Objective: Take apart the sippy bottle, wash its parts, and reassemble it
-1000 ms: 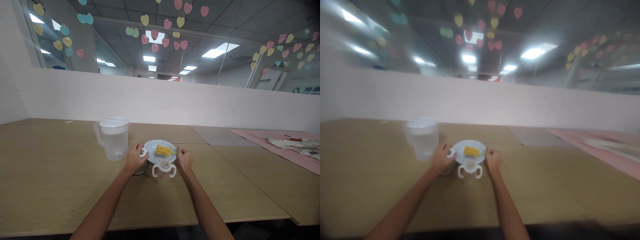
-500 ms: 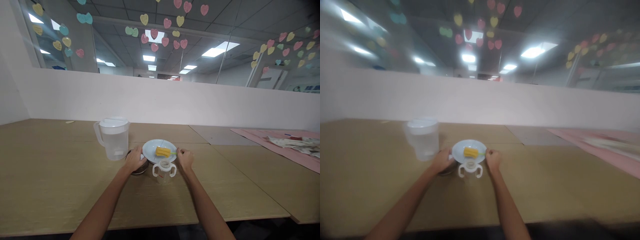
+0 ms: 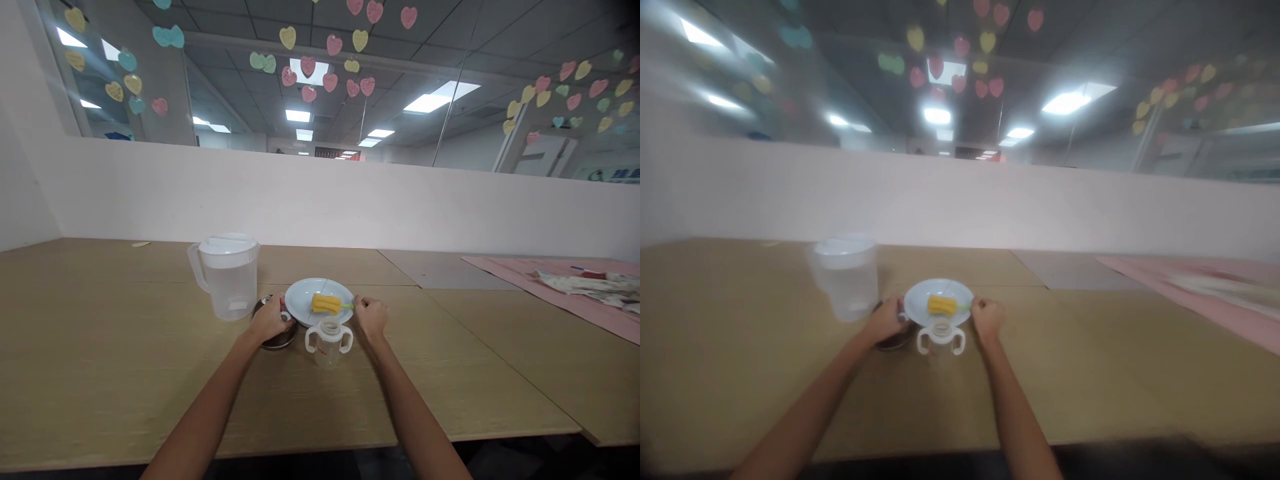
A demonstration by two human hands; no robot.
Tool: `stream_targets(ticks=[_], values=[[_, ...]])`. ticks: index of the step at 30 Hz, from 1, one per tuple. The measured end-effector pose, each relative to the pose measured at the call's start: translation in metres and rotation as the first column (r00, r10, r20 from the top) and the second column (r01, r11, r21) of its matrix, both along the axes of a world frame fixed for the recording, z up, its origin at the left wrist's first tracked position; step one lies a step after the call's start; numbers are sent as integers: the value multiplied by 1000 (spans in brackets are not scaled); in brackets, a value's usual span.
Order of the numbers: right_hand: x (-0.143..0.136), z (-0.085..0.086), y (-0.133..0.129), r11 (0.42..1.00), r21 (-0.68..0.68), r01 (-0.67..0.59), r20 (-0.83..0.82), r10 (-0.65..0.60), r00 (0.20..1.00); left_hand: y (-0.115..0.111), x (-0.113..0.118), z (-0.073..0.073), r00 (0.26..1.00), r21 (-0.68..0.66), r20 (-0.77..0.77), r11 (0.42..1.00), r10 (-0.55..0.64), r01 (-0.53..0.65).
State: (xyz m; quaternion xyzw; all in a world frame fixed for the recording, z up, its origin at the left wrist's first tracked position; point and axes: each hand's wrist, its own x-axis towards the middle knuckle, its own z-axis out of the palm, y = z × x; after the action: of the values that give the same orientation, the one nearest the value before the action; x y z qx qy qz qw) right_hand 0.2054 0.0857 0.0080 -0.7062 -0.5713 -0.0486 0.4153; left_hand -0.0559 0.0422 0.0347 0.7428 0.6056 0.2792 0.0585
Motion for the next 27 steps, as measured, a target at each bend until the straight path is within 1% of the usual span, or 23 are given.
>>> stream_targets(ticks=[3, 6, 8, 14, 18, 21, 22, 24, 25, 27], values=[[0, 0, 0, 1000, -2, -1, -12, 1, 1000, -1, -2, 0, 1000, -33, -5, 999, -20, 20], [0, 0, -1, 1000, -3, 3, -22, -3, 1000, -1, -4, 0, 997, 5, -72, 999, -38, 38], [0, 0, -1, 1000, -14, 3, -23, -4, 1000, 0, -6, 0, 994, 29, -101, 999, -28, 31], [0, 2, -1, 999, -49, 8, -9, -9, 1000, 2, -4, 2, 992, 48, -128, 999, 15, -9], [0, 2, -2, 999, -40, 29, -23, -30, 999, -2, -3, 9, 983, 125, -176, 992, 49, -27], [0, 3, -4, 999, -35, 29, -30, -30, 999, -9, 1, 14, 988, 264, -147, 965, 38, 2], [0, 4, -4, 999, -34, 27, -31, -28, 999, -13, 5, 15, 992, 321, -123, 947, 11, 30], [0, 5, -5, 999, -31, 26, -35, -27, 999, -24, 19, 15, 992, 411, -80, 903, -102, 126], [0, 5, -5, 999, -29, 26, -38, -27, 999, -30, 28, 14, 977, 431, -77, 877, -197, 210], [1, 6, -5, 999, -25, 29, -44, -30, 999, -44, 50, 8, 913, 429, -73, 814, -401, 392]])
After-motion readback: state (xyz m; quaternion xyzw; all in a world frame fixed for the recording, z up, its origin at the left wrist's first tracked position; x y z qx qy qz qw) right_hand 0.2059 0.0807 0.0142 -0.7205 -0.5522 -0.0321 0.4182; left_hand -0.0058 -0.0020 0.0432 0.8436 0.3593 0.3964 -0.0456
